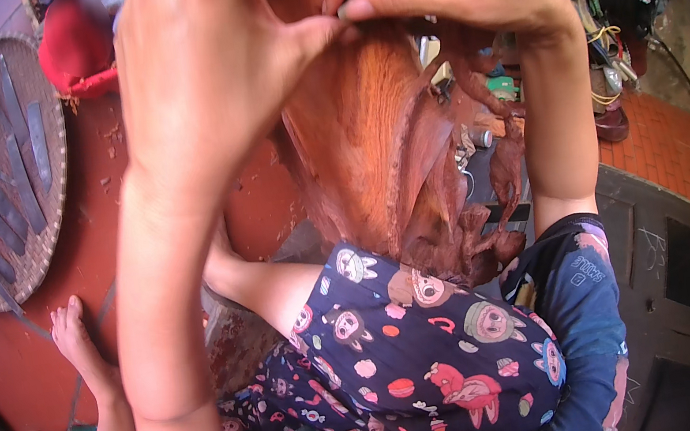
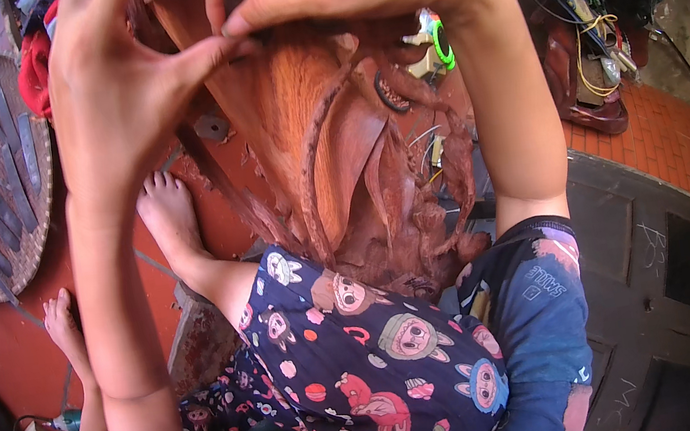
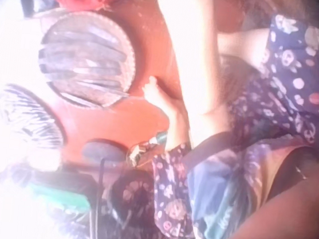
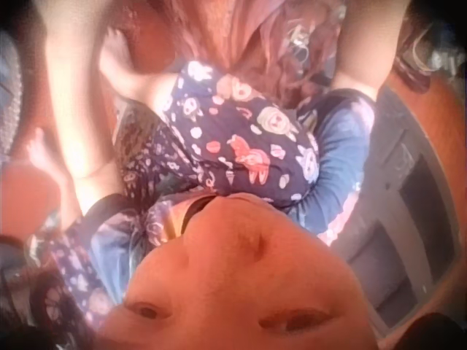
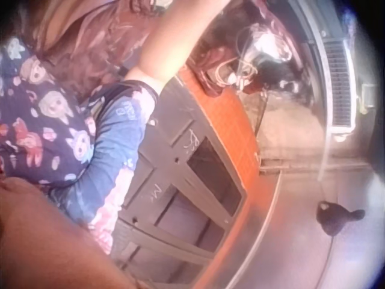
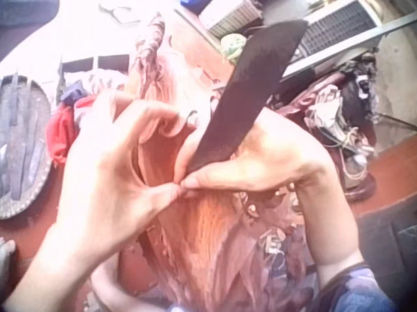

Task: The person sits on the floor and carves a large wooden sculpture using various hand tools. They repeatedly switch between different carving knives and chisels to refine the surface and details of the wood piece.

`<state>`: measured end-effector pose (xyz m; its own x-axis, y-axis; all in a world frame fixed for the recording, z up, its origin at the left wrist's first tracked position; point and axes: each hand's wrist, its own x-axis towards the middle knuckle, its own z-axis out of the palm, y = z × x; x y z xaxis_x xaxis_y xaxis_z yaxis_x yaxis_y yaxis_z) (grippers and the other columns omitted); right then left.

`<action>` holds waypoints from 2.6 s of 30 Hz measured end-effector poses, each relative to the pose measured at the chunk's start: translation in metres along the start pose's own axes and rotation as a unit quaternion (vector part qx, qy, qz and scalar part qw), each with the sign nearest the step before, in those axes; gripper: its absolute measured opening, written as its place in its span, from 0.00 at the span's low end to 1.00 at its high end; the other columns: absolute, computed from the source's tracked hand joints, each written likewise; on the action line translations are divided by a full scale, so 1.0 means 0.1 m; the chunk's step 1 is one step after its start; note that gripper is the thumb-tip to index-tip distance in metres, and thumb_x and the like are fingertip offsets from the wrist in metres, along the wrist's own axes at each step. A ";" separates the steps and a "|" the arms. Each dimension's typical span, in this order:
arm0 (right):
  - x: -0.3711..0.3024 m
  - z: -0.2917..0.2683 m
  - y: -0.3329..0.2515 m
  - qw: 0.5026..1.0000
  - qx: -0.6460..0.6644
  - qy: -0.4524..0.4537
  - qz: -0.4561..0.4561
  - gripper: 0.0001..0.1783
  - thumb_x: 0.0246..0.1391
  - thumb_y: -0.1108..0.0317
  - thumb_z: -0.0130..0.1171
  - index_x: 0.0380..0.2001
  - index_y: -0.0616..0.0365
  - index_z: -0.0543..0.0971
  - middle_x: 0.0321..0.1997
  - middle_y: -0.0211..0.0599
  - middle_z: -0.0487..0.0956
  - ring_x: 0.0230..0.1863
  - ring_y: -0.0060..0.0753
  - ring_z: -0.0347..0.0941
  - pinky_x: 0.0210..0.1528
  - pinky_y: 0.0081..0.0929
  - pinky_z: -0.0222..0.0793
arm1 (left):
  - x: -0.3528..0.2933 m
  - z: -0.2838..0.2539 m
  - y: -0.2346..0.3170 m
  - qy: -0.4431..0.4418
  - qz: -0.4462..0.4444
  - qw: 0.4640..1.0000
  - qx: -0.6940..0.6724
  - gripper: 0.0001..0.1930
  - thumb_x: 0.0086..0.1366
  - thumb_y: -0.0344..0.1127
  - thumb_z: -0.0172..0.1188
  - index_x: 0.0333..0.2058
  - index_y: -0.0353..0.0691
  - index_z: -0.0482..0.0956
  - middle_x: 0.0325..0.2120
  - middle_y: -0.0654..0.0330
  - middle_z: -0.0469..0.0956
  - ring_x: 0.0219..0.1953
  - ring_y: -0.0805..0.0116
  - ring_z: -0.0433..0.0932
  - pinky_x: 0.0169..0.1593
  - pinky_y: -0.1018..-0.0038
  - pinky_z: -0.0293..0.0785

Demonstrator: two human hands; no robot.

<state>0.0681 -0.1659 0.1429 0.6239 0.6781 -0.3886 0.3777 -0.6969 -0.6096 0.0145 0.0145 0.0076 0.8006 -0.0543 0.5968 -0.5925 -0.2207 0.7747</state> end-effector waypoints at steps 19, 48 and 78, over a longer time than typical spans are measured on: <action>0.11 0.34 -0.48 0.886 0.291 0.352 -0.076 0.17 0.64 0.55 0.62 0.30 0.58 0.81 0.22 0.29 0.76 0.21 0.18 0.68 0.22 0.16 0.62 | 0.14 -0.13 -0.15 -0.054 0.135 0.978 -0.147 0.23 0.45 0.25 0.76 0.41 0.38 0.76 0.45 0.59 0.78 0.53 0.59 0.77 0.58 0.64 0.73; 0.44 0.55 -0.46 0.868 0.345 0.357 0.003 0.27 0.73 0.46 0.49 0.24 0.53 0.73 0.11 0.22 0.63 0.08 0.14 0.52 0.11 0.16 0.46 | 0.32 -0.23 0.02 -0.158 -0.102 0.946 -0.263 0.15 0.51 0.21 0.68 0.38 0.34 0.76 0.32 0.53 0.83 0.39 0.59 0.85 0.46 0.68 0.80; 0.49 0.55 -0.55 0.866 0.352 0.355 -0.002 0.28 0.72 0.45 0.51 0.24 0.55 0.73 0.10 0.25 0.66 0.08 0.15 0.56 0.11 0.16 0.48 | 0.31 -0.38 0.27 -0.153 -0.089 0.971 -0.163 0.14 0.55 0.20 0.67 0.39 0.32 0.75 0.34 0.51 0.82 0.40 0.62 0.84 0.48 0.69 0.81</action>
<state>0.0403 -0.0820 0.1197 0.9816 0.1904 -0.0151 0.0259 -0.2108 -0.9772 0.0198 0.0438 0.0548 0.8527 -0.3417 0.3952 -0.3984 0.0638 0.9150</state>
